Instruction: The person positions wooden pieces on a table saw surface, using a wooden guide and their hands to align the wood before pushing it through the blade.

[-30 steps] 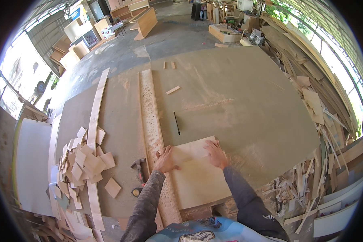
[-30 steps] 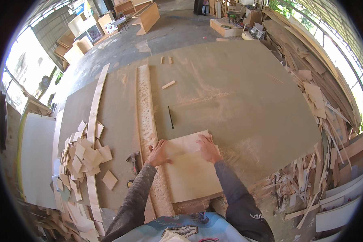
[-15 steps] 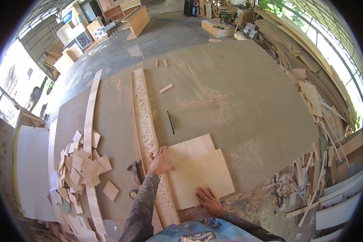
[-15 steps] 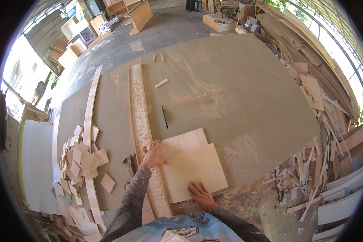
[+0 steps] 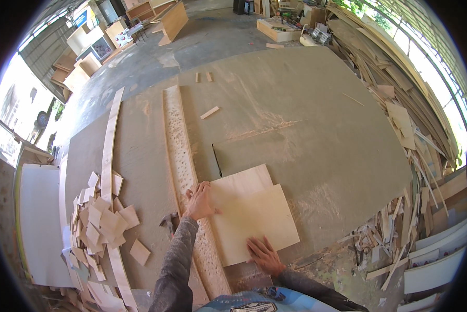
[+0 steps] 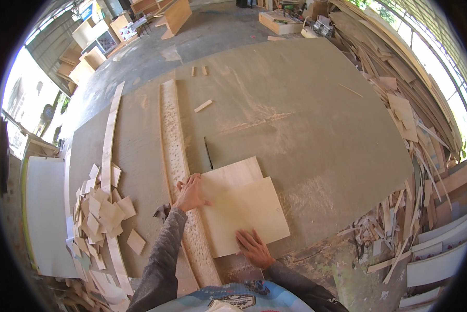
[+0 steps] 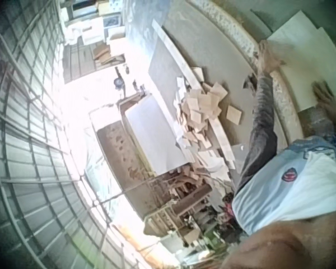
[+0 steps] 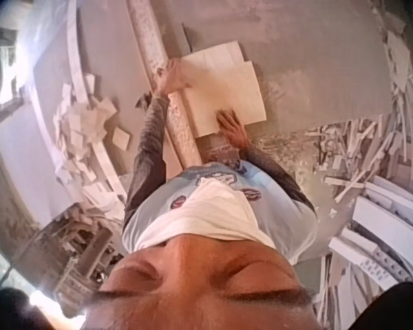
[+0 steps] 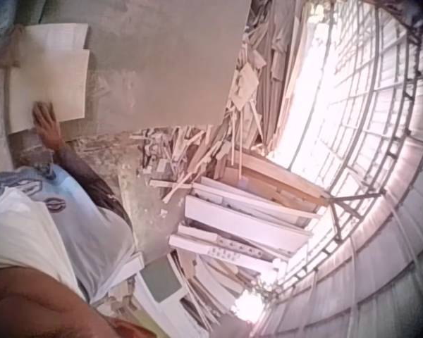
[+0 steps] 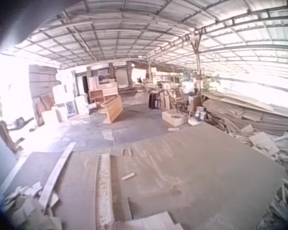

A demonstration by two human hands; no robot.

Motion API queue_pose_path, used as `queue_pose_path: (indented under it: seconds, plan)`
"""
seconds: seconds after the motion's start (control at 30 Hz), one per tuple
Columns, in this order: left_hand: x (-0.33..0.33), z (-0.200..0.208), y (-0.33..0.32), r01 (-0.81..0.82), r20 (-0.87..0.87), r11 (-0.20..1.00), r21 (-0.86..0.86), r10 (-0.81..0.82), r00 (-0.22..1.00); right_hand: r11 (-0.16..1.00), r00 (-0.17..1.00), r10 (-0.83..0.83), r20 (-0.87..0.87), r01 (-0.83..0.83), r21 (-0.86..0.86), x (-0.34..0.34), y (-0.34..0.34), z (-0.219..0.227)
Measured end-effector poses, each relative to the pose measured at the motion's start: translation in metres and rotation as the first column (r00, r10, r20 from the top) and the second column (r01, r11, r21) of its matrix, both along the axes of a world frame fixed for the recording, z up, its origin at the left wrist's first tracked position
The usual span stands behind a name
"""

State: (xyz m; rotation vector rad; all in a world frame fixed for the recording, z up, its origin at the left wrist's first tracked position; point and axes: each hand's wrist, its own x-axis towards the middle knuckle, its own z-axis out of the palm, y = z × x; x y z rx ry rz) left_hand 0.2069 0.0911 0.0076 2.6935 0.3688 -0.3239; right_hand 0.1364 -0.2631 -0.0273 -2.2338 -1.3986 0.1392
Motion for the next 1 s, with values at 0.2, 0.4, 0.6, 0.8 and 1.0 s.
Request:
queue_pose_path:
  seconds: [0.2,0.4,0.6,0.8,1.0]
  plan:
    - [0.022,-0.006,0.020,-0.006,0.011,0.999,-0.048,0.007,1.000,1.000,1.000,-0.008,0.000,0.008,0.013,0.020,0.017,-0.002]
    - [0.028,-0.017,0.033,0.019,0.096,0.997,-0.073,-0.012,0.995,0.999,1.000,-0.019,-0.010,0.020,0.043,0.029,0.025,-0.002]
    - [0.051,-0.014,0.049,0.035,0.072,0.998,-0.053,-0.031,0.997,0.998,1.000,-0.018,-0.002,0.018,0.058,0.049,0.042,-0.003]
    - [0.071,-0.022,0.074,0.077,0.111,0.995,-0.066,-0.069,0.991,0.996,1.000,-0.023,0.007,0.023,0.090,0.068,0.059,-0.009]
    - [0.090,-0.026,0.089,0.092,0.071,0.992,-0.081,-0.087,0.994,0.996,0.999,-0.028,0.016,0.026,0.090,0.082,0.071,-0.012]
